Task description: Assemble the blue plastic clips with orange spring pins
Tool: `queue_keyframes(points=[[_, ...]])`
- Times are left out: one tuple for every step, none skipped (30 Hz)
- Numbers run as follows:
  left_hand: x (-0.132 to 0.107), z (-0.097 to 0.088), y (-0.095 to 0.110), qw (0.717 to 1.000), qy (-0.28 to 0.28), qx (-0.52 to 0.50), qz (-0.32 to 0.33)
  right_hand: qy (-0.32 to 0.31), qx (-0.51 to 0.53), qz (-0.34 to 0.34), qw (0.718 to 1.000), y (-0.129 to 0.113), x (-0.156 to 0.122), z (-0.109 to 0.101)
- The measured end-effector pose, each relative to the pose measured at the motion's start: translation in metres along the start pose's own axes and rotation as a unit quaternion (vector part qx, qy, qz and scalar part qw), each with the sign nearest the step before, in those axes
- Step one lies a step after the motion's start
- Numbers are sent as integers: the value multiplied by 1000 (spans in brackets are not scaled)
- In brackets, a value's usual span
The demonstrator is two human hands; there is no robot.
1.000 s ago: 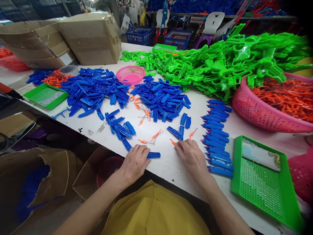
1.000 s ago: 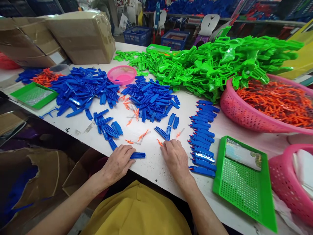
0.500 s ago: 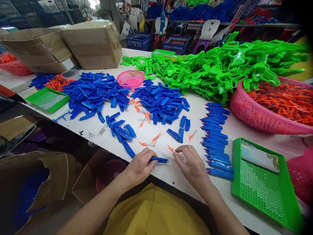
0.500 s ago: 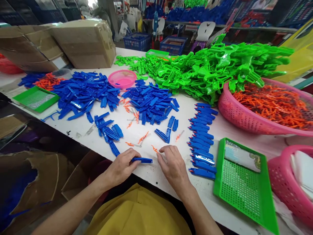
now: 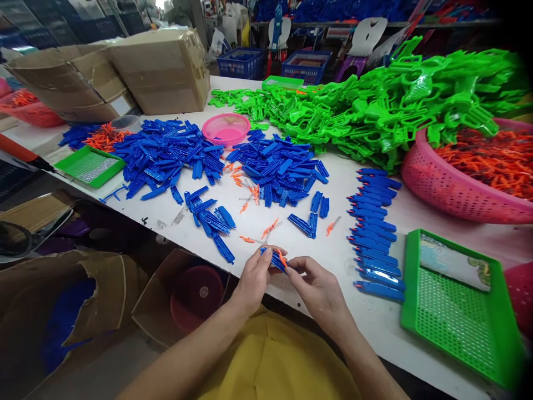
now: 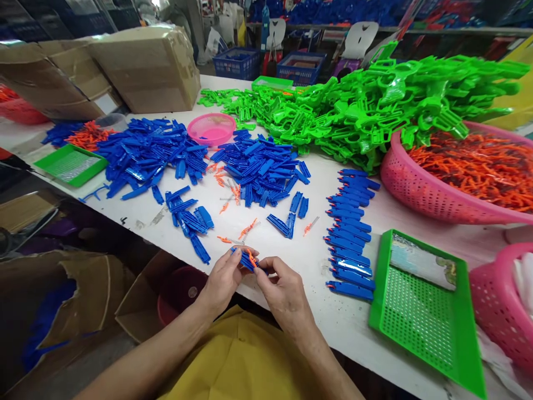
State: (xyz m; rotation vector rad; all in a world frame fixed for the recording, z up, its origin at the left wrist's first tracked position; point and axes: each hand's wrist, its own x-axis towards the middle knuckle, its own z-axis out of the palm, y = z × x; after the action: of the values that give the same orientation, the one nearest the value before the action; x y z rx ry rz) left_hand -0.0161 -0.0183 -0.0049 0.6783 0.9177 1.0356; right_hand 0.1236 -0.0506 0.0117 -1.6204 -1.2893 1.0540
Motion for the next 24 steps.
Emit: queue_keyframes(points=[[-1, 3, -1, 1000, 10, -17, -2, 5, 2, 0, 1000, -2, -1, -1], [-1, 5, -1, 999, 16, -36, -8, 14, 2, 0, 1000, -4, -3, -3], [-2, 8, -1, 998, 20, -56, -17, 25, 2, -2, 1000, -6, -4, -5], [-2, 10, -1, 996, 23, -77, -28, 36, -1, -7, 999, -7, -4, -6], [-2, 12, -1, 994, 22, -97, -42, 42, -7, -17, 999, -8, -4, -8], [-3, 14, -1, 991, 19, -118, -56, 39, -17, -32, 999, -7, -4, -8], [-3, 16, 0, 988, 16, -140, -71, 30, -34, -50, 998, -6, -4, -8], [-3, 18, 0, 983, 14, -162, -85, 21, -56, -69, 996, -4, -3, -7], [-3, 20, 0, 978, 14, -183, -99, 13, -79, -87, 993, -2, -2, -5], [-3, 21, 1, 973, 16, -201, -111, 10, -100, -100, 990, 1, -1, -3], [-3, 23, 2, 969, 21, -214, -121, 11, -116, -107, 987, 3, 0, -2], [-3, 24, 2, 966, 24, -223, -129, 15, -124, -109, 986, 5, 0, -1], [-3, 25, 3, 964, 26, -229, -134, 17, -127, -107, 986, 6, 1, 0], [-3, 26, 3, 963, 27, -232, -137, 17, -126, -103, 987, 7, 1, 0], [-3, 26, 4, 962, 26, -233, -138, 15, -123, -100, 987, 7, 1, 0], [-3, 27, 4, 962, 26, -234, -139, 11, -120, -98, 988, 7, 2, 0], [-3, 27, 5, 962, 25, -234, -139, 8, -117, -98, 988, 7, 2, -1], [-3, 27, 5, 961, 26, -235, -140, 4, -116, -98, 988, 7, 2, -1], [-3, 27, 5, 961, 26, -236, -141, 2, -114, -98, 989, 6, 3, -2], [-3, 27, 5, 960, 27, -238, -144, 0, -113, -98, 989, 7, 3, -2], [-3, 28, 5, 960, 27, -239, -146, 0, -112, -98, 989, 7, 4, -2], [-4, 28, 5, 959, 26, -239, -148, 0, -112, -98, 989, 7, 4, -2], [-4, 28, 5, 959, 26, -238, -150, 0, -112, -99, 989, 8, 5, -2], [-4, 28, 4, 959, 26, -238, -152, -1, -112, -101, 989, 8, 5, -2]])
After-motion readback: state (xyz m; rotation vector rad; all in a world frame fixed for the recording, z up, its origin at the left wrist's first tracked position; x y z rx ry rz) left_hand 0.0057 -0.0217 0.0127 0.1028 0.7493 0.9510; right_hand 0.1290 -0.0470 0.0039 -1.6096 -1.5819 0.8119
